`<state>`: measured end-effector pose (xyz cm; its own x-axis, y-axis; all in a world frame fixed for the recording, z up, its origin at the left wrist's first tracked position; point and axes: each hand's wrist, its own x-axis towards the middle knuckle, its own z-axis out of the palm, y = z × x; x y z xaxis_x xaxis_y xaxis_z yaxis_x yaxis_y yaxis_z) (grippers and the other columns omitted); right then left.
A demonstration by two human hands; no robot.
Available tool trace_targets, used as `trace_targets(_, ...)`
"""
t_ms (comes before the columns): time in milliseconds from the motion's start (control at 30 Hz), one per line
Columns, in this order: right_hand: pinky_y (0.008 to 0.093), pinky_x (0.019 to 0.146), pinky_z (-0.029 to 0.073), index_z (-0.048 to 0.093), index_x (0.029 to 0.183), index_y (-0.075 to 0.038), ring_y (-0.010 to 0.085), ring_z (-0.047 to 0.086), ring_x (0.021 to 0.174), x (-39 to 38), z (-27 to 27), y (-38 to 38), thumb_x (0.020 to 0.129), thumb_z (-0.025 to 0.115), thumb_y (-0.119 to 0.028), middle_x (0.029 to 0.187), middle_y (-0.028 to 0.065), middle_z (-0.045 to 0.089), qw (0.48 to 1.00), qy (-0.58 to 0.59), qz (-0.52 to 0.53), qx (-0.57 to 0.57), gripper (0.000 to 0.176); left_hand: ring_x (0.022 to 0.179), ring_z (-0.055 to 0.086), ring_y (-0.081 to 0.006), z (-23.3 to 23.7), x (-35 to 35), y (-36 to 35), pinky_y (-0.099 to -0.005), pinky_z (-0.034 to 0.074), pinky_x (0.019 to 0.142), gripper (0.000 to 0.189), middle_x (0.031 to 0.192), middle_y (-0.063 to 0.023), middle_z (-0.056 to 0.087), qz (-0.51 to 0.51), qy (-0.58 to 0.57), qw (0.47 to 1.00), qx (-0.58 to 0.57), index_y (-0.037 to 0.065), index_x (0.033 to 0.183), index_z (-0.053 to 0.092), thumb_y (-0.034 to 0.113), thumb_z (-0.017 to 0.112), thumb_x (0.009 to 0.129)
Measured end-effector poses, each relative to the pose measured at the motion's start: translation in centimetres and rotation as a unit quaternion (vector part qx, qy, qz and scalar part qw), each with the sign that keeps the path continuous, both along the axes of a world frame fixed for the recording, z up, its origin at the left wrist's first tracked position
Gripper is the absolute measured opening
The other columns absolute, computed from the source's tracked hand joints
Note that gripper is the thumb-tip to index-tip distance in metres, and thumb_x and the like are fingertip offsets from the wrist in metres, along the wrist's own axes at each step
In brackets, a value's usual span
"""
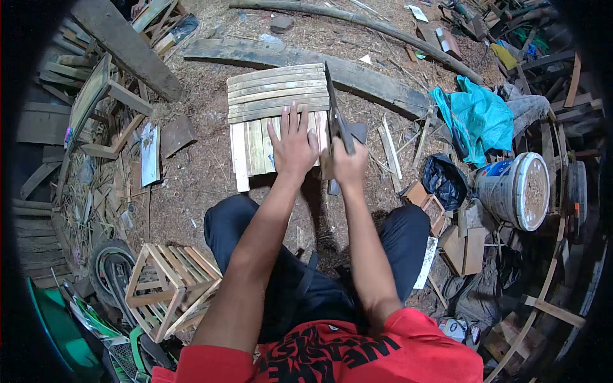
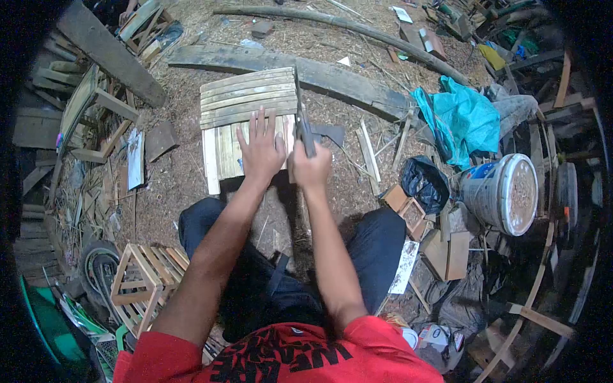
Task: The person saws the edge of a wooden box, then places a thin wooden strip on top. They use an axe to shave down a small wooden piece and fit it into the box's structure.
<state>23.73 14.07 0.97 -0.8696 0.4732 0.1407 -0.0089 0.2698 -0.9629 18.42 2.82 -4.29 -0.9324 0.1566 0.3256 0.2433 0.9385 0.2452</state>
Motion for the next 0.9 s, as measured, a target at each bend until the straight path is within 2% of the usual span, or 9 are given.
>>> trace_targets(233,0.0287,0.055,0.043,0.070,0.085,0.003,0.0054,0.053,0.061,11.2,0.5,0.1,0.089,0.064,-0.013,0.060,-0.0003,0.052,0.997,-0.051,0.001,-0.053,0.017,0.149,0.025,-0.0294,0.3,-0.2,0.2,-0.0620,0.011,0.118,0.065,0.161,-0.0106,0.028,0.005,-0.009,1.000,-0.003,0.019,0.155,0.033,0.030,0.049,0.093)
trace_targets(333,0.0295,0.054,0.044,0.066,0.076,0.004,0.0083,0.056,0.058,5.6,0.3,0.7,0.090,0.063,-0.017,0.059,0.0041,0.060,0.999,-0.048,0.010,-0.015,0.025,0.149,0.025,-0.0289,0.1,0.2,0.1,-0.0612,0.010,0.119,0.065,0.161,-0.0110,0.028,0.001,-0.001,1.000,0.000,0.018,0.154,0.034,0.029,0.049,0.093)
trace_targets(367,0.0325,0.052,0.043,0.064,0.073,0.004,0.0104,0.056,0.055,2.7,1.3,0.1,0.090,0.062,-0.019,0.057,0.0070,0.060,0.994,-0.045,0.019,-0.097,0.028,0.149,0.025,-0.0289,0.1,0.3,0.1,-0.0612,0.010,0.119,0.065,0.161,-0.0108,0.028,0.001,-0.006,1.000,0.001,0.018,0.155,0.033,0.029,0.049,0.092)
trace_targets(400,0.0329,0.051,0.042,0.062,0.071,0.003,0.0101,0.054,0.054,-0.1,-0.8,0.6,0.089,0.062,-0.018,0.054,0.0064,0.057,0.997,-0.041,0.010,-0.070,0.029,0.149,0.025,-0.0288,0.2,0.0,0.2,-0.0611,0.010,0.119,0.065,0.162,-0.0106,0.028,0.001,-0.007,1.000,0.001,0.018,0.155,0.033,0.030,0.049,0.092)
trace_targets(500,0.0329,0.051,0.042,0.061,0.070,0.003,0.0094,0.052,0.054,0.6,-2.3,1.0,0.088,0.062,-0.018,0.055,0.0063,0.057,1.000,-0.014,0.013,-0.018,0.028,0.150,0.024,-0.0286,0.4,0.9,-0.4,-0.0609,0.010,0.119,0.066,0.162,-0.0095,0.028,-0.009,-0.021,1.000,-0.001,0.019,0.155,0.033,0.030,0.049,0.092)
trace_targets(633,0.0329,0.051,0.040,0.059,0.069,0.001,0.0080,0.049,0.056,4.1,0.0,1.2,0.088,0.064,-0.016,0.059,0.0013,0.056,0.997,-0.034,0.006,-0.067,0.026,0.149,0.026,-0.0253,0.5,2.5,-0.4,-0.0603,0.012,0.119,0.067,0.162,-0.0066,0.026,-0.044,-0.007,0.999,-0.011,0.022,0.155,0.032,0.033,0.050,0.092)
trace_targets(733,0.0308,0.050,0.039,0.057,0.068,-0.001,0.0081,0.049,0.054,1.6,-1.7,1.7,0.089,0.064,-0.015,0.059,-0.0012,0.054,0.987,-0.069,0.001,-0.145,0.026,0.149,0.026,-0.0249,0.3,0.6,-0.5,-0.0582,0.012,0.120,0.064,0.162,-0.0057,0.027,-0.028,-0.019,0.999,-0.007,0.022,0.154,0.033,0.034,0.048,0.093)
trace_targets(833,0.0285,0.042,0.033,0.052,0.063,-0.008,0.0077,0.041,0.044,-1.4,-1.9,1.0,0.090,0.063,-0.013,0.056,-0.0038,0.048,0.984,-0.022,-0.008,-0.175,0.030,0.149,0.026,-0.0256,0.7,-1.9,-0.7,-0.0574,0.011,0.120,0.062,0.161,-0.0065,0.029,-0.017,-0.028,0.999,0.017,0.021,0.153,0.036,0.034,0.048,0.094)
trace_targets(900,0.0289,0.043,0.034,0.052,0.061,-0.007,0.0081,0.041,0.044,-2.4,-2.2,1.1,0.089,0.062,-0.012,0.054,-0.0023,0.047,0.972,-0.028,-0.001,-0.233,0.031,0.149,0.027,-0.0280,0.9,-2.5,-0.6,-0.0587,0.013,0.119,0.062,0.161,-0.0084,0.030,-0.021,-0.029,0.999,0.035,0.019,0.152,0.038,0.030,0.050,0.092)
